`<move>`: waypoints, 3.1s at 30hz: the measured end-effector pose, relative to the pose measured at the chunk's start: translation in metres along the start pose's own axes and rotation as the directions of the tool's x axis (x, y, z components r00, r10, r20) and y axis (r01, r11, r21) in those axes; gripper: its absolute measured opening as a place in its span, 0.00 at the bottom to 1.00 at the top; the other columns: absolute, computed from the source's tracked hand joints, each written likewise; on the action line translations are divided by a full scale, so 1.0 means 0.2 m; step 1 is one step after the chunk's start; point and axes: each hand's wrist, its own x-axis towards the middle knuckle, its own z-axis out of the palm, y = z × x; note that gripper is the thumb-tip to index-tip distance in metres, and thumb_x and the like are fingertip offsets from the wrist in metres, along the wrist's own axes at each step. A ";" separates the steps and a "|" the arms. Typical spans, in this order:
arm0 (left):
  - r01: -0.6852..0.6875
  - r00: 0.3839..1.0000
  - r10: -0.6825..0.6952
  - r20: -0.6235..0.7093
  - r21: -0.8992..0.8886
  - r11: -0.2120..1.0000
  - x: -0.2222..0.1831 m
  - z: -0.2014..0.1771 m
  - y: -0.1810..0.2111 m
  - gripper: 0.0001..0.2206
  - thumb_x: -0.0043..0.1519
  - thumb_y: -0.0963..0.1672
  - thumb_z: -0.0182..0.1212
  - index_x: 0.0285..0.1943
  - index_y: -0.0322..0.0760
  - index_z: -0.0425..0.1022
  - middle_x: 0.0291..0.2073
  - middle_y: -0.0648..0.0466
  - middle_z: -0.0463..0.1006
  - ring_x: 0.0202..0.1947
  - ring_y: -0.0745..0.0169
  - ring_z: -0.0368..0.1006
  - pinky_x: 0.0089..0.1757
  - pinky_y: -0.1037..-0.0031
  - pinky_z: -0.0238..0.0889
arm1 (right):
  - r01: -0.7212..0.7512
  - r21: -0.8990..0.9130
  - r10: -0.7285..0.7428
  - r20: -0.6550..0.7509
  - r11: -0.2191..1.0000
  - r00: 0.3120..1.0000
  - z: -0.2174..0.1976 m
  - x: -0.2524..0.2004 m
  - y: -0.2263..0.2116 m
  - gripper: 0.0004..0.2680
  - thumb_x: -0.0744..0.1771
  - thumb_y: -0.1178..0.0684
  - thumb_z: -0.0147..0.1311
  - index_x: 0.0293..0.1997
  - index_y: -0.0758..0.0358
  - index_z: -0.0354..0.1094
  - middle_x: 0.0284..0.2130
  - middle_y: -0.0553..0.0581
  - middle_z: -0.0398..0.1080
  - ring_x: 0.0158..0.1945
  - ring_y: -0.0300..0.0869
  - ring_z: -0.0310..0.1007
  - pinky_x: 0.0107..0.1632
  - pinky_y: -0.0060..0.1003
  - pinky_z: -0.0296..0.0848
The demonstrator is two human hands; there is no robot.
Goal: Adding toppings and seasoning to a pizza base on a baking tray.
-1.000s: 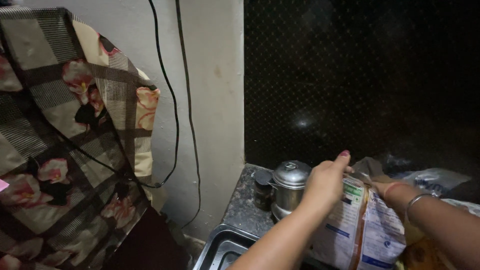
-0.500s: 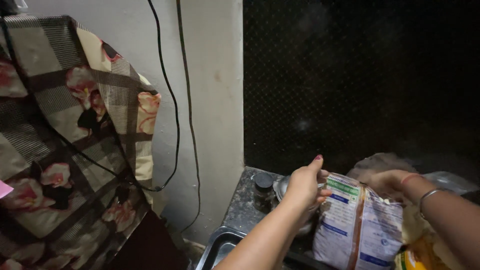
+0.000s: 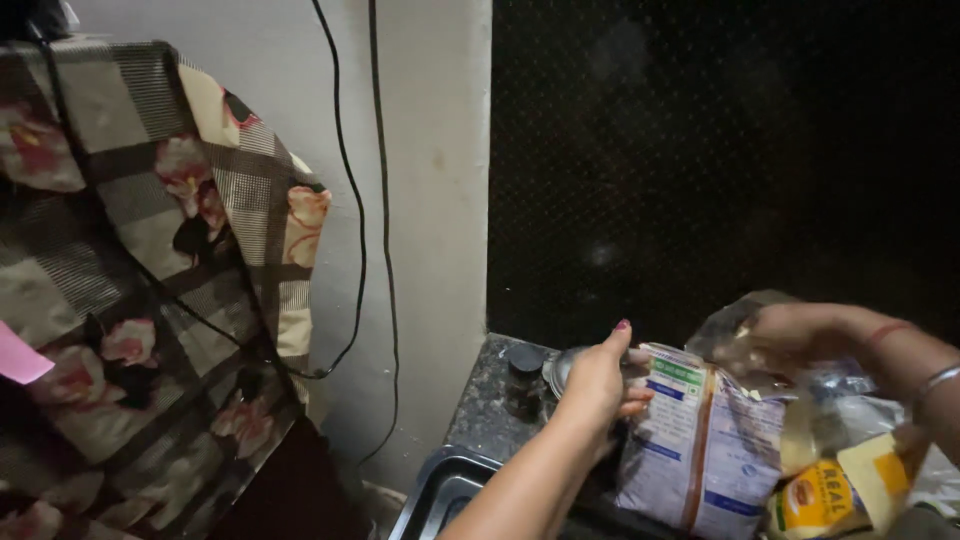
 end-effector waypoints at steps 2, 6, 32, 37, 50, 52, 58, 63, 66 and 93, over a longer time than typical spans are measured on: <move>0.003 0.999 -0.001 0.032 -0.060 0.998 -0.03 -0.02 -0.05 0.28 0.67 0.58 0.51 0.50 0.29 0.77 0.34 0.48 0.80 0.26 0.65 0.75 0.26 0.80 0.66 | 0.012 0.436 -0.019 0.012 0.900 1.000 -0.07 -0.16 -0.05 0.16 0.68 0.42 0.50 0.36 0.64 0.80 0.27 0.54 0.73 0.31 0.42 0.66 0.43 0.44 0.69; 0.023 0.999 -0.020 0.038 -0.071 0.997 -0.19 -0.04 -0.08 0.29 0.67 0.59 0.48 0.51 0.29 0.76 0.36 0.49 0.81 0.30 0.64 0.77 0.31 0.78 0.68 | -0.081 0.565 0.162 -0.093 0.821 0.982 -0.16 -0.28 -0.03 0.14 0.70 0.41 0.48 0.43 0.59 0.77 0.36 0.52 0.74 0.40 0.38 0.71 0.47 0.43 0.73; -0.244 0.859 0.382 -0.340 0.383 0.891 -1.10 -0.55 -0.75 0.25 0.66 0.54 0.43 0.56 0.35 0.81 0.54 0.48 0.82 0.58 0.57 0.76 0.57 0.70 0.63 | 0.418 0.371 -0.436 -0.040 0.829 0.899 1.18 -0.78 -1.01 0.14 0.61 0.51 0.61 0.52 0.54 0.72 0.41 0.56 0.79 0.45 0.43 0.79 0.49 0.40 0.76; -0.201 0.875 0.302 -0.378 0.283 0.938 -1.17 -0.51 -0.63 0.27 0.66 0.56 0.42 0.54 0.34 0.82 0.50 0.47 0.86 0.54 0.56 0.80 0.55 0.69 0.66 | 0.477 0.281 -0.454 -0.148 0.833 0.879 1.20 -0.83 -1.08 0.17 0.60 0.52 0.64 0.54 0.55 0.73 0.43 0.59 0.79 0.47 0.44 0.80 0.51 0.39 0.76; -0.367 0.883 0.298 -0.362 -0.136 0.920 -1.08 -0.64 -0.71 0.37 0.67 0.59 0.36 0.52 0.20 0.80 0.51 0.38 0.84 0.56 0.50 0.79 0.60 0.65 0.63 | 0.412 0.327 -0.374 -0.175 0.850 0.911 1.17 -0.86 -1.19 0.12 0.61 0.54 0.64 0.49 0.57 0.77 0.32 0.60 0.82 0.34 0.40 0.82 0.41 0.37 0.78; -0.358 0.886 0.289 -0.364 -0.139 0.923 -1.08 -0.65 -0.72 0.37 0.67 0.58 0.35 0.52 0.20 0.80 0.51 0.38 0.84 0.56 0.49 0.79 0.60 0.65 0.63 | 0.424 0.335 -0.394 -0.157 0.842 0.906 1.14 -0.90 -1.22 0.11 0.62 0.55 0.62 0.48 0.57 0.78 0.31 0.59 0.82 0.34 0.41 0.83 0.41 0.38 0.79; -0.296 0.903 0.243 -0.354 -0.102 0.950 -1.11 -0.62 -0.67 0.37 0.67 0.59 0.33 0.53 0.22 0.80 0.51 0.39 0.84 0.57 0.51 0.79 0.60 0.66 0.64 | 0.484 0.292 -0.447 -0.187 0.825 0.875 1.16 -0.82 -1.20 0.10 0.62 0.53 0.62 0.45 0.61 0.78 0.30 0.61 0.80 0.33 0.47 0.83 0.41 0.41 0.78; -0.310 0.908 0.267 -0.323 -0.089 0.947 -1.08 -0.60 -0.70 0.37 0.67 0.58 0.33 0.53 0.22 0.80 0.51 0.39 0.84 0.56 0.51 0.79 0.59 0.66 0.65 | 0.617 0.154 -0.560 -0.295 0.772 0.774 1.05 -0.93 -1.26 0.12 0.60 0.55 0.62 0.46 0.59 0.78 0.35 0.63 0.79 0.38 0.51 0.82 0.43 0.42 0.78; -0.289 0.913 0.247 -0.324 -0.089 0.953 -1.07 -0.59 -0.70 0.37 0.67 0.58 0.33 0.53 0.22 0.81 0.50 0.39 0.85 0.55 0.51 0.80 0.58 0.66 0.66 | 0.363 0.254 -0.322 -0.189 0.897 0.928 1.02 -0.93 -1.26 0.13 0.61 0.52 0.61 0.49 0.53 0.78 0.36 0.61 0.80 0.40 0.48 0.84 0.47 0.39 0.79; -0.101 0.981 0.088 -0.170 -0.066 0.993 -0.99 -0.58 -0.58 0.42 0.62 0.64 0.32 0.70 0.27 0.65 0.63 0.38 0.76 0.63 0.51 0.74 0.59 0.66 0.66 | 0.382 0.325 -0.298 -0.280 0.865 0.913 0.98 -0.83 -1.22 0.12 0.60 0.52 0.64 0.47 0.56 0.78 0.38 0.63 0.79 0.43 0.51 0.82 0.48 0.41 0.77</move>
